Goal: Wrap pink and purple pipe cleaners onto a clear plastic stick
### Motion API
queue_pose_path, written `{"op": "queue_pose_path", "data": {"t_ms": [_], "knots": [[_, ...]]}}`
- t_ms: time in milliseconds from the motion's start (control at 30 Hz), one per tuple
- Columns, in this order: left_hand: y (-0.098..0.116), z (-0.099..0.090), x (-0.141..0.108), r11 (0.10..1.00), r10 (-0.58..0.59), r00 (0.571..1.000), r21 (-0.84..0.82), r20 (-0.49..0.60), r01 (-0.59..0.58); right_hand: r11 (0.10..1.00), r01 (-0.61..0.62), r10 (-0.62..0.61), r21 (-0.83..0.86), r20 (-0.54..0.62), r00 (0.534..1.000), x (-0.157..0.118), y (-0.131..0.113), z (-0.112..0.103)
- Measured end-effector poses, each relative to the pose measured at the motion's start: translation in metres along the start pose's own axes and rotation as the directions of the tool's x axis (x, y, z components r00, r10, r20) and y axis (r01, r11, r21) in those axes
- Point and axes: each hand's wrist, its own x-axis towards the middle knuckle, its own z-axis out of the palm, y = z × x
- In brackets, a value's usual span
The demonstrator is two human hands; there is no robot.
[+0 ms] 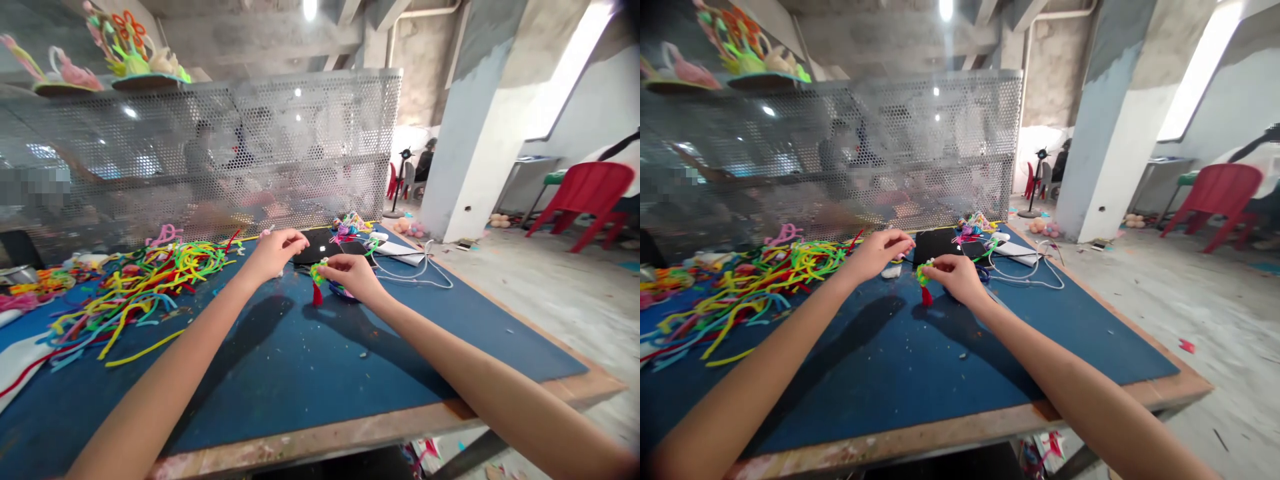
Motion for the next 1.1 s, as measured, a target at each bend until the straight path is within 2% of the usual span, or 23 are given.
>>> {"op": "queue_pose_path", "data": {"t_ms": [67,167,267,333,400,533,600,700,833,900,1000,1033,1100], "knots": [[-0.011,0.009,-0.012,0.984,-0.086,0.994,-0.153,0.069,0.095,0.999,0.004,-0.004,-0.036,0.0,1.0,0.0,-0.001,-0.002],[-0.024,0.022,-0.033,0.881,-0.199,0.955,-0.388,0.219,0.272,0.999,0.008,-0.011,0.044,0.07,0.998,-0.001,-0.007,-0.001],[-0.027,0.029,-0.043,0.739,-0.171,0.922,-0.573,0.348,0.353,0.996,0.017,-0.031,0.091,0.159,0.987,-0.006,-0.015,0.006],[-0.024,0.028,-0.041,0.676,-0.15,0.917,-0.639,0.369,0.368,0.997,0.065,-0.07,0.037,0.173,0.982,-0.01,-0.018,0.012],[-0.019,0.025,-0.034,0.696,-0.162,0.924,-0.623,0.347,0.356,0.99,0.129,-0.12,-0.059,0.139,0.983,-0.013,-0.019,0.016],[-0.009,0.016,-0.02,0.837,-0.18,0.941,-0.458,0.288,0.3,0.946,0.205,-0.211,-0.251,0.001,0.977,-0.018,-0.023,0.018],[-0.005,0.009,-0.017,0.846,-0.175,0.909,-0.414,0.379,0.335,0.928,0.22,-0.245,-0.301,-0.048,0.968,-0.02,-0.026,0.017],[-0.001,-0.005,-0.016,0.829,-0.14,0.819,-0.386,0.557,0.404,0.907,0.257,-0.29,-0.335,-0.051,0.956,-0.022,-0.029,0.015],[0.001,-0.026,-0.015,0.895,-0.132,0.758,-0.252,0.639,0.368,0.871,0.29,-0.34,-0.397,-0.061,0.938,-0.022,-0.031,0.015],[0.005,-0.035,-0.013,0.933,-0.119,0.774,-0.197,0.621,0.302,0.872,0.28,-0.332,-0.401,-0.065,0.941,-0.022,-0.03,0.014],[0.019,-0.041,-0.005,0.967,-0.065,0.887,-0.189,0.457,0.169,0.913,0.23,-0.267,-0.336,-0.066,0.962,-0.02,-0.03,0.013],[0.026,-0.042,-0.001,0.976,-0.043,0.916,-0.178,0.4,0.123,0.935,0.206,-0.235,-0.288,-0.068,0.97,-0.018,-0.029,0.012],[0.04,-0.043,0.005,0.991,0.009,0.947,-0.132,0.322,0.035,0.978,0.149,-0.16,-0.144,-0.068,0.985,-0.015,-0.029,0.01]]}}
